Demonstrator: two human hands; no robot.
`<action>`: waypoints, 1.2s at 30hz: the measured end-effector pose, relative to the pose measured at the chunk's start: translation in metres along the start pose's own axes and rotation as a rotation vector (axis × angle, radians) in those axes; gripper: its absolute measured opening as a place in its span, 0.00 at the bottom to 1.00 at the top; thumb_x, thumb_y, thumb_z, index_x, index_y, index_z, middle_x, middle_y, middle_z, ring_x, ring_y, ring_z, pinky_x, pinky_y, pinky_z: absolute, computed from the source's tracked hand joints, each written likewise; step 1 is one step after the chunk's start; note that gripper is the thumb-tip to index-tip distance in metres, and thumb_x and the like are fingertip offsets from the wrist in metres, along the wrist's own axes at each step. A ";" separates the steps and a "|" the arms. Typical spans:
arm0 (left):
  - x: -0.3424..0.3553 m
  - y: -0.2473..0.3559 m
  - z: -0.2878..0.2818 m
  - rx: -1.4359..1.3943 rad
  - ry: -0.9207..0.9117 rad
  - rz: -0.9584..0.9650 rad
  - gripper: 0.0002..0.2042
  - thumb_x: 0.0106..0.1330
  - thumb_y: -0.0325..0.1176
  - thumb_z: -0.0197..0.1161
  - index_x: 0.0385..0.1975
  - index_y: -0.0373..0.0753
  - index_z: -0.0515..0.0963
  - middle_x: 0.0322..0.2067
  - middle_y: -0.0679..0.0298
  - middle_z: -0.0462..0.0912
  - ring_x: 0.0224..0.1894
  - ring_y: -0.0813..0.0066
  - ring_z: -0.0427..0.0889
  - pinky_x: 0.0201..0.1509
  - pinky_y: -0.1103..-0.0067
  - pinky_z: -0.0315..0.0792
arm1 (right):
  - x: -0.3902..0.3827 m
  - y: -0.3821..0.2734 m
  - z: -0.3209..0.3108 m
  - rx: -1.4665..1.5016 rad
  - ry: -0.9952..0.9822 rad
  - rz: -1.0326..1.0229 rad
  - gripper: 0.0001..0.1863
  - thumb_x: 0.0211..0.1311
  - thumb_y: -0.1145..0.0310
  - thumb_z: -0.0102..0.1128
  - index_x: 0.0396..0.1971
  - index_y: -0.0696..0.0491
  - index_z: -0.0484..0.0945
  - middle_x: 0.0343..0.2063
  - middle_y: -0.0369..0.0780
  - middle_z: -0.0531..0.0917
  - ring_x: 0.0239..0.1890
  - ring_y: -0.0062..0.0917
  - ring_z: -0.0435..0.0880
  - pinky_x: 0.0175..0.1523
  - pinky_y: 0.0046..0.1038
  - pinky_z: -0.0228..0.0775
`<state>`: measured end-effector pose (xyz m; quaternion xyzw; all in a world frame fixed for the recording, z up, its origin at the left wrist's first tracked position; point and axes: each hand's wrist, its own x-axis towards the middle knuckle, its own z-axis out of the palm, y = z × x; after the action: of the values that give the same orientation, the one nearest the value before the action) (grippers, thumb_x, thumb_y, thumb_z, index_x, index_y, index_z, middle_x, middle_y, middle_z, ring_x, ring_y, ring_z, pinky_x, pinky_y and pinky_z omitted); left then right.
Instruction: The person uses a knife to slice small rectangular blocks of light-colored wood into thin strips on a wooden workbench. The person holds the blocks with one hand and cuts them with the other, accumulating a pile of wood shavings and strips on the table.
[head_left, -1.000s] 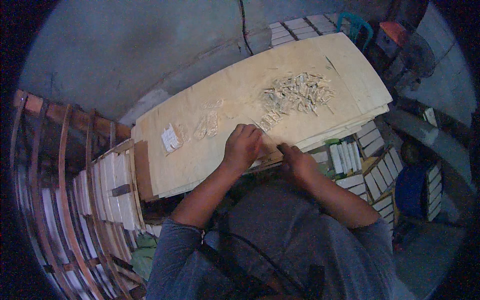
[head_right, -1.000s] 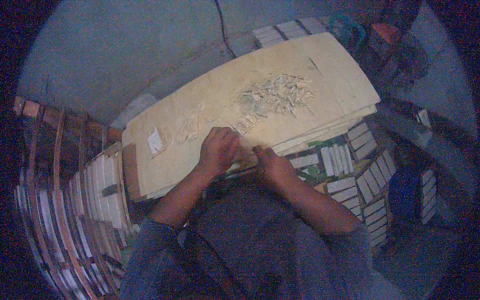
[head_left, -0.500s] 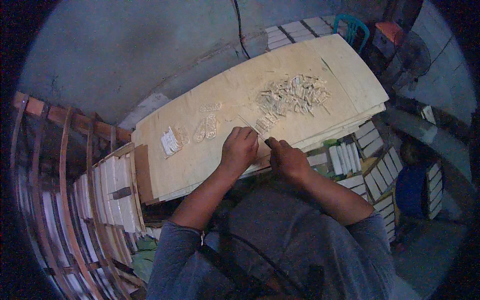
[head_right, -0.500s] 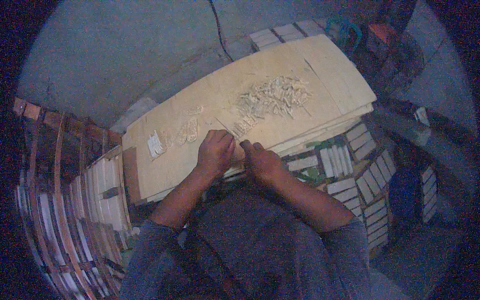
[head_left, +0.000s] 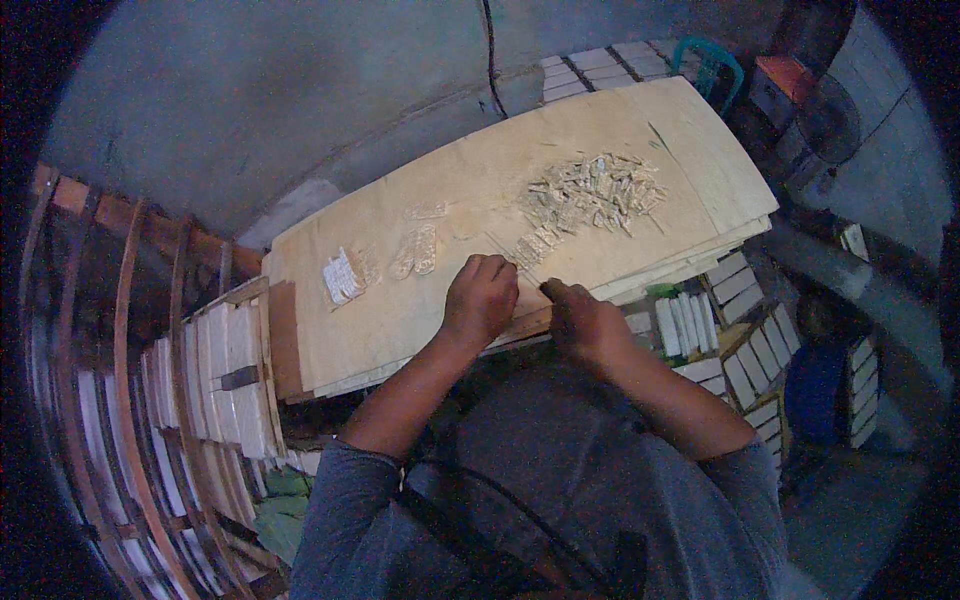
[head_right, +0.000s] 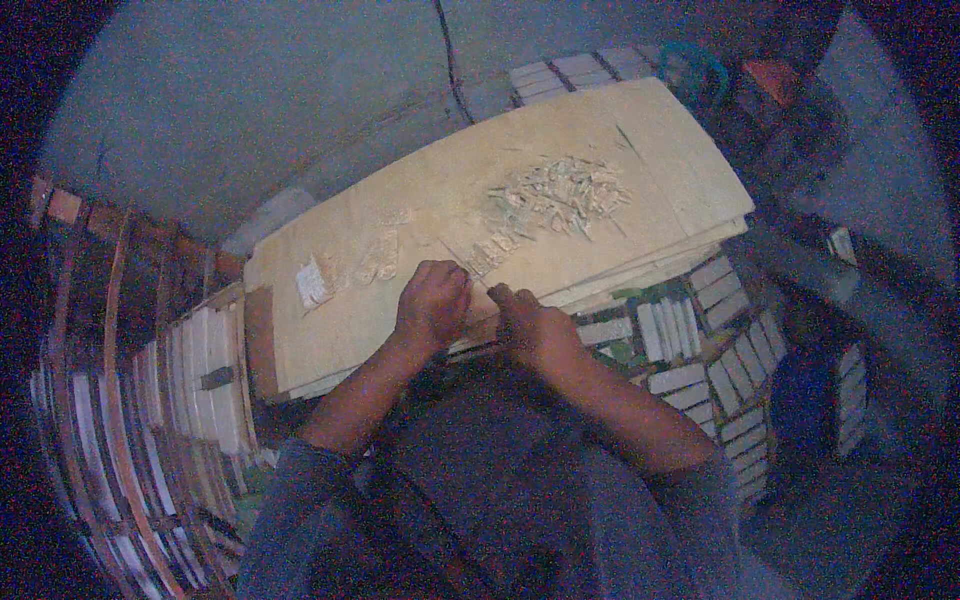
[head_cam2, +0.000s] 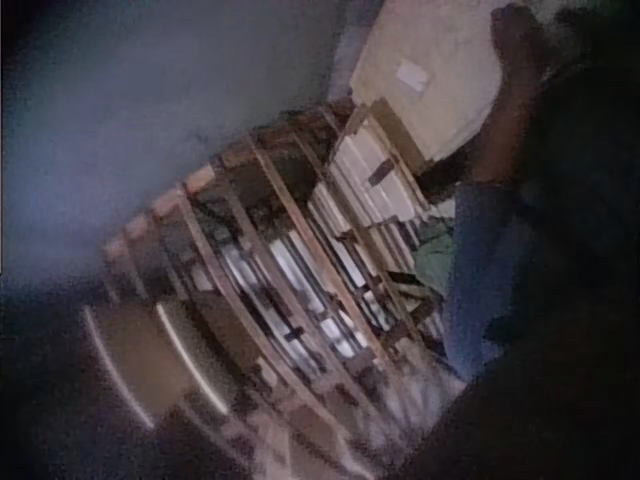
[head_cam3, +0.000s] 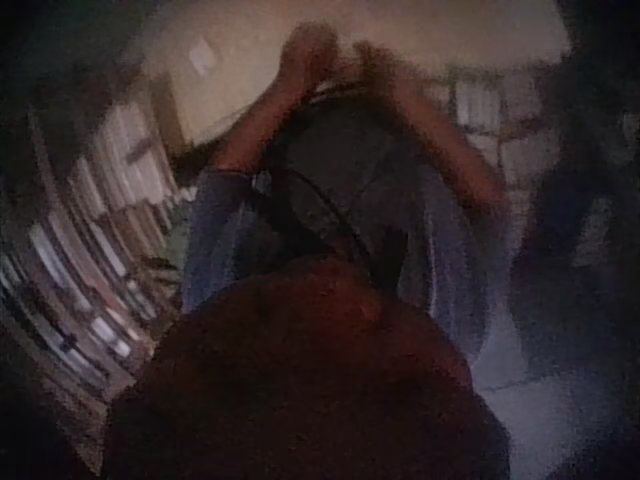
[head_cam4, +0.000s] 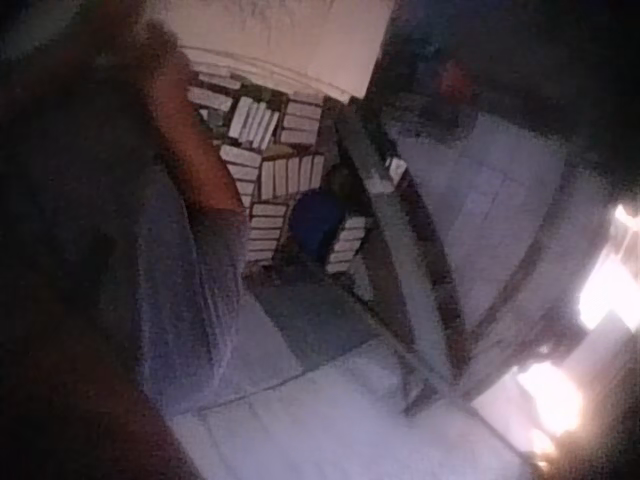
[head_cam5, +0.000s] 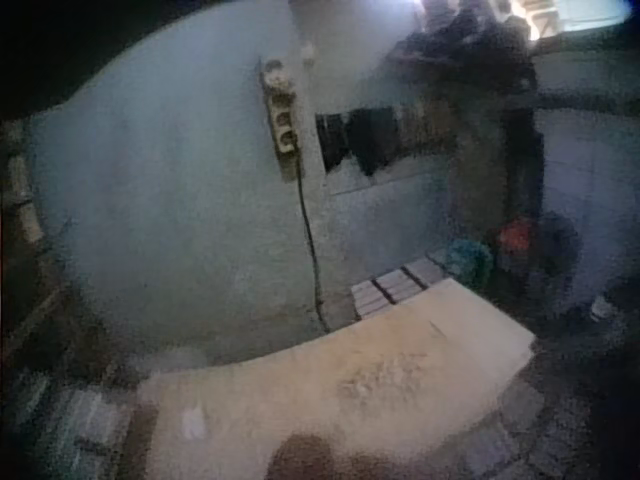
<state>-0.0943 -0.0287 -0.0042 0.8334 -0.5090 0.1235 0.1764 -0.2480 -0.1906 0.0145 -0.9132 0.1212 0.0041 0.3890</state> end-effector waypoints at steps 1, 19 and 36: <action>0.002 0.000 0.001 0.026 -0.026 0.007 0.08 0.58 0.27 0.69 0.38 0.39 0.82 0.39 0.60 0.82 0.44 0.57 0.81 0.48 0.67 0.80 | 0.005 0.003 0.009 0.000 0.011 0.010 0.25 0.69 0.68 0.58 0.65 0.50 0.72 0.49 0.54 0.83 0.44 0.57 0.86 0.47 0.53 0.79; -0.020 -0.022 0.025 -0.297 0.009 -0.269 0.30 0.59 0.35 0.75 0.62 0.37 0.72 0.47 0.47 0.83 0.50 0.43 0.80 0.54 0.55 0.76 | 0.025 0.076 -0.034 -0.145 0.174 -0.124 0.26 0.62 0.68 0.65 0.61 0.52 0.76 0.44 0.51 0.86 0.45 0.52 0.87 0.50 0.48 0.80; -0.011 -0.020 0.021 -0.208 -0.147 -0.381 0.29 0.59 0.37 0.73 0.62 0.37 0.74 0.55 0.45 0.82 0.58 0.42 0.79 0.65 0.56 0.74 | 0.112 0.061 0.027 0.455 0.103 -0.130 0.27 0.72 0.60 0.63 0.64 0.58 0.70 0.55 0.58 0.81 0.61 0.55 0.80 0.67 0.46 0.71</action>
<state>-0.0815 -0.0199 -0.0306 0.8984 -0.3640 -0.0261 0.2441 -0.1511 -0.2368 -0.0588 -0.8070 0.0796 -0.0948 0.5774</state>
